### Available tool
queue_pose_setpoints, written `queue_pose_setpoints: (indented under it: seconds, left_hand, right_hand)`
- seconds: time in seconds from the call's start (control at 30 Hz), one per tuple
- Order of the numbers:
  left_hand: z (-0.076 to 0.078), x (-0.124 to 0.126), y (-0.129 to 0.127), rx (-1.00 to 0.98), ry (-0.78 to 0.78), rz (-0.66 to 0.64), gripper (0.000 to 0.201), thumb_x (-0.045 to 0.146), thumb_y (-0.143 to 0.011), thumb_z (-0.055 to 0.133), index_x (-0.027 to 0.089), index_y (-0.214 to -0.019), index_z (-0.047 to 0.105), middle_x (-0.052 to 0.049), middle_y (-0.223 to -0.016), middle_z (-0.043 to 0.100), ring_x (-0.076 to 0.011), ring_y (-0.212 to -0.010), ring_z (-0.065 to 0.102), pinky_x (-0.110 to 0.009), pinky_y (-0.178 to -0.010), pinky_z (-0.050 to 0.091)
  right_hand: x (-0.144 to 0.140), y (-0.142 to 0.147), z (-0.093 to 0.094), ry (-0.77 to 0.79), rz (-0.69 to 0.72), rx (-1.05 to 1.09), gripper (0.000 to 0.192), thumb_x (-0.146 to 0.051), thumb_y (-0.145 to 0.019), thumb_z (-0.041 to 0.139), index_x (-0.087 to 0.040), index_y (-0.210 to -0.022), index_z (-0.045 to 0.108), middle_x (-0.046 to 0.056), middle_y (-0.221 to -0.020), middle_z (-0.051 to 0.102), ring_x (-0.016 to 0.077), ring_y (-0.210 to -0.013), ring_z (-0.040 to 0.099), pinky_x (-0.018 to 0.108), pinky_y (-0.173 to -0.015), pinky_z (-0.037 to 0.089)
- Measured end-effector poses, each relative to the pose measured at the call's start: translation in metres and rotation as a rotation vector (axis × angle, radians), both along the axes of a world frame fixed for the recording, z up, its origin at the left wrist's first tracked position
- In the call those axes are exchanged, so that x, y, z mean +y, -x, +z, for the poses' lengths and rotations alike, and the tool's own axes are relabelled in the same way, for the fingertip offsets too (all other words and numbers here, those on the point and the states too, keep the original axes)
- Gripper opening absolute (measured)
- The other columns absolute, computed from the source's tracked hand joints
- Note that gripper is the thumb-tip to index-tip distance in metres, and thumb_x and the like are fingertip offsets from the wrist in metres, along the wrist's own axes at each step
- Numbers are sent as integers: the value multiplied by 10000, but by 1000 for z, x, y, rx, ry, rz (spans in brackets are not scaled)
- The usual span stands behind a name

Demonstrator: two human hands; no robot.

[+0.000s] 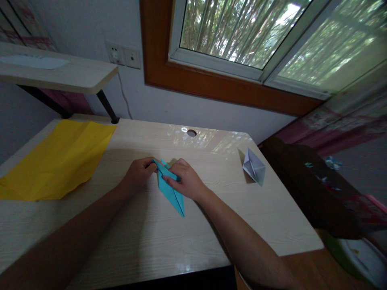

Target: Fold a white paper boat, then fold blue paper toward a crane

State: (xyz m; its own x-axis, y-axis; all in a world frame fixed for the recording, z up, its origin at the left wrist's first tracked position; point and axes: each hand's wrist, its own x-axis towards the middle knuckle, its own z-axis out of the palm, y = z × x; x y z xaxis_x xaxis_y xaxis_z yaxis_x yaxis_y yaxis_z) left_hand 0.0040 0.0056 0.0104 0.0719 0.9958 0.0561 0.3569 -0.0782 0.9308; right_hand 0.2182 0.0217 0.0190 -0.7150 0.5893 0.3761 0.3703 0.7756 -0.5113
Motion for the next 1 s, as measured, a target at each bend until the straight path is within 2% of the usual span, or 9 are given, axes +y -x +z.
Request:
queue_pose_setpoints:
  seconds: [0.17, 0.4, 0.53, 0.67, 0.8, 1.0]
  left_hand:
    - [2, -2, 0, -16, -18, 29, 284, 286, -815, 494, 192, -841, 761, 8, -711, 707, -198, -722, 653, -285, -723, 484]
    - [3, 1, 3, -101, -42, -1, 404, 441, -943, 444, 187, -722, 666, -12, -712, 676, -183, -704, 606, -282, -697, 466]
    - [0, 1, 4, -89, -41, -109, 349, 483, -909, 558, 191, -741, 647, 7, -707, 640, -170, -707, 585, -270, -706, 458]
    - [-3, 2, 5, -54, -15, -155, 292, 468, -857, 648, 192, -765, 666, 21, -698, 618, -157, -680, 554, -258, -659, 437]
    - [0, 2, 6, -94, -16, -91, 310, 464, -844, 665, 188, -702, 664, 27, -664, 602, -145, -662, 535, -252, -664, 435]
    - [4, 4, 5, -137, 1, -14, 306, 483, -818, 682, 189, -736, 701, 11, -675, 631, -162, -684, 559, -266, -687, 454]
  right_hand:
    - [1, 1, -3, 46, 11, 18, 173, -301, -949, 604, -215, -802, 574, 32, -791, 626, 203, -837, 552, 358, -842, 437]
    - [5, -2, -10, 276, -24, 115, 236, -386, -920, 659, -214, -774, 589, 11, -780, 591, 187, -833, 564, 322, -795, 459]
    - [6, -4, -8, 390, -67, 178, 250, -416, -913, 665, -202, -793, 617, 7, -803, 582, 167, -797, 568, 300, -754, 459]
    - [5, -5, -6, 397, -48, 149, 279, -436, -909, 667, -204, -767, 606, 2, -783, 575, 167, -802, 563, 298, -759, 460]
    - [6, -4, -6, 372, 6, 134, 253, -424, -912, 672, -212, -787, 612, 3, -798, 597, 175, -842, 572, 309, -797, 463]
    - [7, -3, -3, 361, 58, 147, 255, -417, -916, 676, -209, -787, 605, 18, -869, 609, 178, -884, 579, 326, -842, 476]
